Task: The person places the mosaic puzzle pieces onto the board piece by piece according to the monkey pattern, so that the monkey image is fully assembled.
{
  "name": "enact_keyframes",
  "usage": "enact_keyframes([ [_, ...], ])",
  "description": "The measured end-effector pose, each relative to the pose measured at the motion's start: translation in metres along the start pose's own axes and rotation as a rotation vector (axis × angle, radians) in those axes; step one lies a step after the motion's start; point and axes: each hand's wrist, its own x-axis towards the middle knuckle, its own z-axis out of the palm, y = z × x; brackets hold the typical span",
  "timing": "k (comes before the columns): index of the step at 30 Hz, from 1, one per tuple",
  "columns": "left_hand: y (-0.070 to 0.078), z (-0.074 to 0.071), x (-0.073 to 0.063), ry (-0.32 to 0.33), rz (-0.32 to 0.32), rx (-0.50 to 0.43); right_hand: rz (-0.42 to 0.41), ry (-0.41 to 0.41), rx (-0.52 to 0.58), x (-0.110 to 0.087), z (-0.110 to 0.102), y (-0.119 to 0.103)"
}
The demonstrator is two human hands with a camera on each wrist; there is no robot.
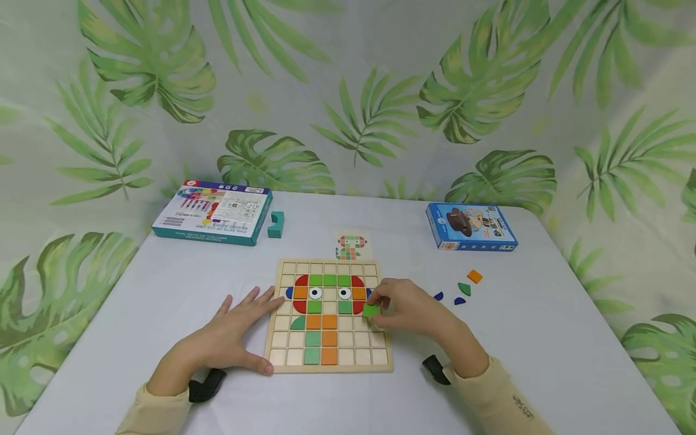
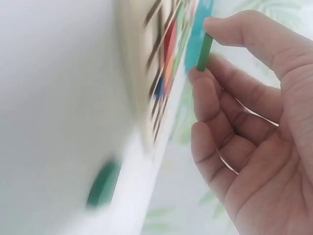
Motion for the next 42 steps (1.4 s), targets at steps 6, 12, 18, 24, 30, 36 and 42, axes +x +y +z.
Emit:
enact_keyframes([
  [6, 0.000, 0.001, 0.000, 0.004, -0.001, 0.012, -0.093, -0.036, -0.014, 0.021, 0.016, -0.029],
  [12, 0.000, 0.000, 0.000, 0.007, 0.005, 0.015, -0.132, -0.095, -0.054, 0.038, 0.032, -0.055],
  [18, 0.000, 0.001, -0.001, 0.008, 0.015, 0.014, -0.181, -0.138, -0.071, 0.049, 0.044, -0.070],
  [24, 0.000, 0.001, -0.001, 0.007, 0.016, 0.017, -0.215, -0.141, -0.110, 0.055, 0.051, -0.077],
  [30, 0.000, 0.000, -0.001, 0.003, 0.017, 0.006, -0.224, -0.157, -0.123, 0.059, 0.054, -0.083],
  [36, 0.000, -0.001, -0.001, 0.003, 0.024, -0.001, -0.204, -0.183, -0.119, 0.062, 0.055, -0.089],
  [42, 0.000, 0.000, -0.001, 0.005, 0.021, 0.005, -0.176, -0.217, -0.122, 0.064, 0.054, -0.095],
])
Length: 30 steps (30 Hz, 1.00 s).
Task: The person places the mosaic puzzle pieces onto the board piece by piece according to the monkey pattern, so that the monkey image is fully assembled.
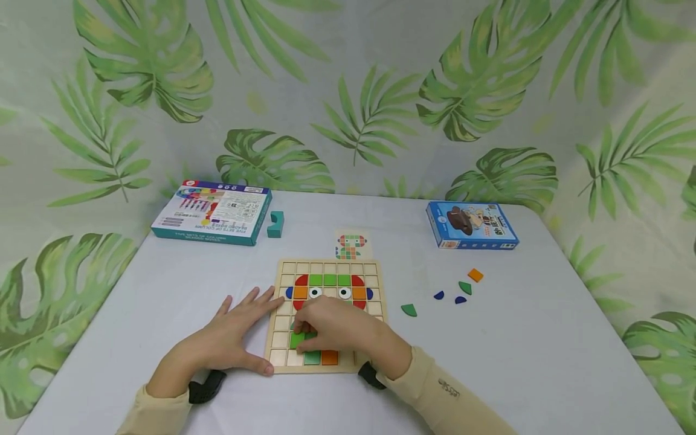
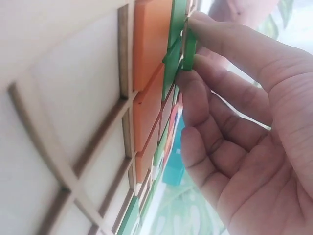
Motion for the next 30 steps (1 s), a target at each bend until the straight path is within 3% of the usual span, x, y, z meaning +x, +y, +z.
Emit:
enact_keyframes([
  [15, -0.0005, -0.0001, -0.0003, 0.000, 0.003, -0.009, 0.003, -0.018, -0.061, 0.0049, -0.0012, -0.0034],
  [30, -0.0011, 0.0006, 0.0003, 0.004, 0.006, 0.014, 0.000, -0.034, -0.051, 0.0074, 0.0007, -0.0027],
])
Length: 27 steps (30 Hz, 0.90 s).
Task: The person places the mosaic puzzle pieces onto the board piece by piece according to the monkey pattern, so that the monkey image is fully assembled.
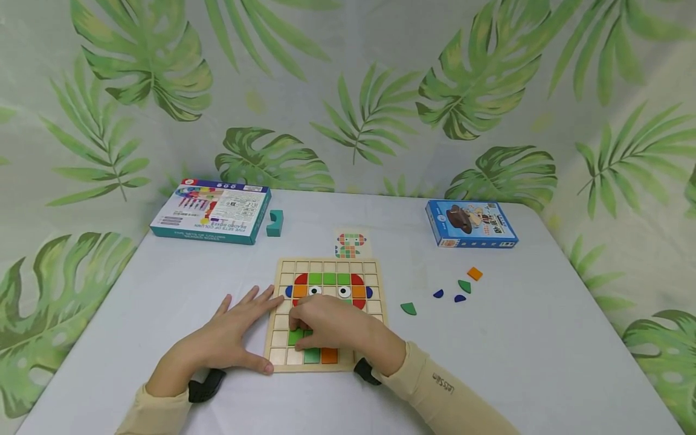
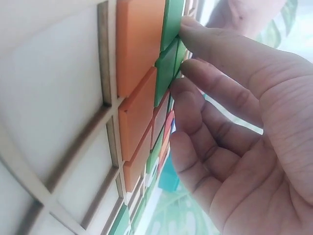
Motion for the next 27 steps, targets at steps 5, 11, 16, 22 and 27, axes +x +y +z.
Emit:
enact_keyframes([
  [5, 0.000, 0.000, 0.001, -0.003, -0.003, 0.007, -0.014, 0.007, -0.004, 0.000, 0.000, 0.001],
  [11, 0.001, 0.000, 0.001, -0.004, -0.003, -0.002, 0.002, 0.019, 0.008, -0.005, -0.007, 0.007],
  [16, 0.001, 0.001, 0.001, -0.003, -0.011, -0.006, 0.059, 0.036, 0.060, -0.016, -0.020, 0.023],
  [22, 0.001, 0.001, 0.002, -0.002, -0.023, -0.005, 0.153, 0.091, 0.128, -0.045, -0.037, 0.061],
  [27, 0.002, 0.000, 0.001, 0.002, -0.022, -0.008, 0.263, 0.124, 0.149, -0.080, -0.054, 0.104],
])
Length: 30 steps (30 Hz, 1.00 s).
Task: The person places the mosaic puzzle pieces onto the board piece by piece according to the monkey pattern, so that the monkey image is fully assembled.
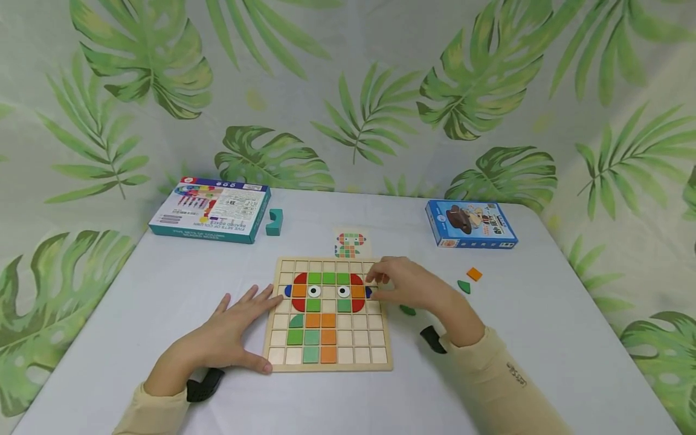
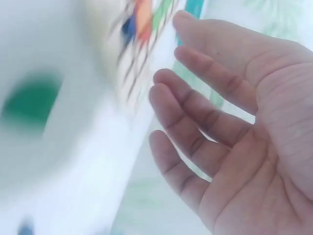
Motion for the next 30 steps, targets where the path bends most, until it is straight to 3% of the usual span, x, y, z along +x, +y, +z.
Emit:
enact_keyframes([
  [9, 0.001, 0.000, 0.001, -0.017, -0.013, 0.002, 0.140, 0.112, 0.046, -0.046, -0.035, 0.094],
  [17, 0.000, 0.001, 0.001, -0.011, -0.007, 0.008, 0.251, 0.164, 0.112, -0.077, -0.043, 0.161],
  [22, 0.000, 0.001, 0.001, -0.013, -0.007, 0.001, 0.285, 0.181, 0.163, -0.085, -0.039, 0.186],
  [30, 0.001, 0.000, 0.000, -0.011, -0.002, -0.002, 0.324, 0.197, 0.217, -0.089, -0.035, 0.198],
])
